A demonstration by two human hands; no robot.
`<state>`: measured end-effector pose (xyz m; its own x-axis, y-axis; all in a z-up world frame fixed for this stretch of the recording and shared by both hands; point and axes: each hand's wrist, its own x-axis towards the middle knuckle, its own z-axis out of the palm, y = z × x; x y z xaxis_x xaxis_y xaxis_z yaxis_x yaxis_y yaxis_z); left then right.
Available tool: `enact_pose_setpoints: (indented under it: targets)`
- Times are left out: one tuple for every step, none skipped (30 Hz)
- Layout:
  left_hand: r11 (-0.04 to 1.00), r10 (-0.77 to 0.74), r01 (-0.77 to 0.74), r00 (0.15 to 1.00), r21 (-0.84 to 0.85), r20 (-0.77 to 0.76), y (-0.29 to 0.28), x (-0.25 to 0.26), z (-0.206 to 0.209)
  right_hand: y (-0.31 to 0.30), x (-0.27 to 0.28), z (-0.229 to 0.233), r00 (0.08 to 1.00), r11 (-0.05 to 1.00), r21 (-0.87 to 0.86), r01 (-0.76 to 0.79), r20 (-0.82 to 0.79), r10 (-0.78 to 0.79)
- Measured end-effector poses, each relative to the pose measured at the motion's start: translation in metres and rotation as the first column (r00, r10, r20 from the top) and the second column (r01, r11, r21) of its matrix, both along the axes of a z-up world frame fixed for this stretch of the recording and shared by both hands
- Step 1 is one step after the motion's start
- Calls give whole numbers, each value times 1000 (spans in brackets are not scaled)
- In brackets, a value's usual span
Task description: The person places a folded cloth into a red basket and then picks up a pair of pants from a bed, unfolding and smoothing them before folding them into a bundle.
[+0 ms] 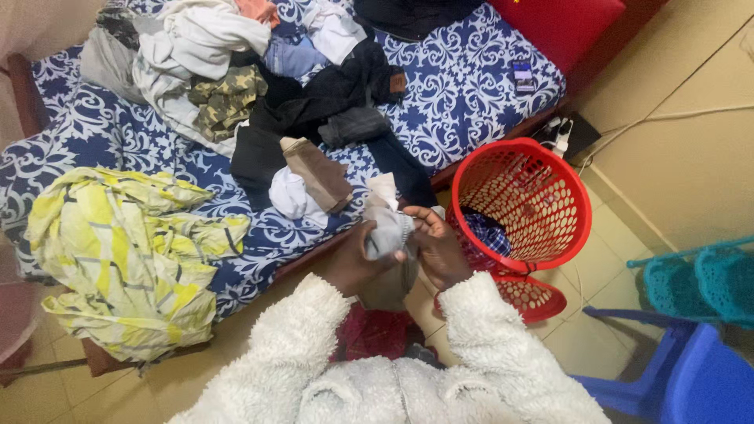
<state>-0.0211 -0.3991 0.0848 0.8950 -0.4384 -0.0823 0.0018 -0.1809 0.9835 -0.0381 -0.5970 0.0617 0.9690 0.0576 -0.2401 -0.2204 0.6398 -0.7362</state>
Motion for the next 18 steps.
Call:
enact_pose_setpoints:
  targets:
    - [1000, -20, 19, 999, 21, 48, -9, 3, -1, -3, 3, 6, 999, 999, -36, -32, 18, 33]
    - [998, -39, 35, 995, 44, 91, -18, 4, -4, -8, 3, 12, 997, 995, -73, -66, 30, 68]
    - [995, 3, 3, 998, -104, 61, -29, 3, -10, -12, 5, 18, 994, 989, -110, -99, 42, 104]
    - [968, 38, -29, 999, -250, 29, -43, 3, -16, -16, 6, 22, 987, 985, -105, -140, 69, 148]
    - [919, 67, -64, 998, -388, -7, -55, 5, -22, -21, 6, 26, 977, 978, -101, -181, 97, 191]
    - [935, 114, -112, 993, -335, -12, -63, 8, -28, -28, 3, 27, 966, 971, -97, -220, 118, 231]
    - [946, 162, -160, 987, -281, -14, -66, 11, -32, -39, 3, 27, 952, 957, -109, -269, 120, 281]
    - [952, 210, -208, 978, -226, -16, -71, 13, -34, -51, 5, 25, 936, 941, -120, -318, 120, 331]
    - [951, 294, -295, 956, -95, -19, -77, 13, -34, -64, 6, 20, 917, 921, -131, -366, 119, 381]
    - [926, 377, -377, 926, 38, -8, -81, 14, -32, -73, 6, 12, 936, 938, -162, -308, 125, 329]
    - [877, 455, -451, 890, 168, 14, -85, 16, -30, -81, 7, 2, 952, 949, -191, -249, 132, 276]
    - [873, 466, -463, 885, 151, 20, -88, 17, -27, -89, 8, -9, 965, 957, -219, -188, 139, 221]
    - [870, 477, -475, 879, 133, 26, -90, 17, -25, -100, 11, -20, 975, 967, -207, -151, 131, 180]
    - [865, 488, -488, 872, 117, 31, -91, 17, -24, -111, 15, -28, 983, 975, -193, -114, 121, 139]
    - [879, 468, -469, 883, 82, 28, -91, 16, -23, -119, 16, -35, 989, 981, -180, -77, 111, 98]
    - [893, 446, -447, 895, 48, 28, -90, 17, -22, -124, 17, -40, 987, 943, -324, -69, 112, 111]
    - [906, 423, -424, 905, 14, 29, -90, 16, -21, -127, 18, -42, 986, 885, -461, -60, 112, 125]
    - [916, 402, -402, 915, -18, 35, -91, 17, -20, -130, 19, -40, 984, 807, -589, -44, 113, 136]
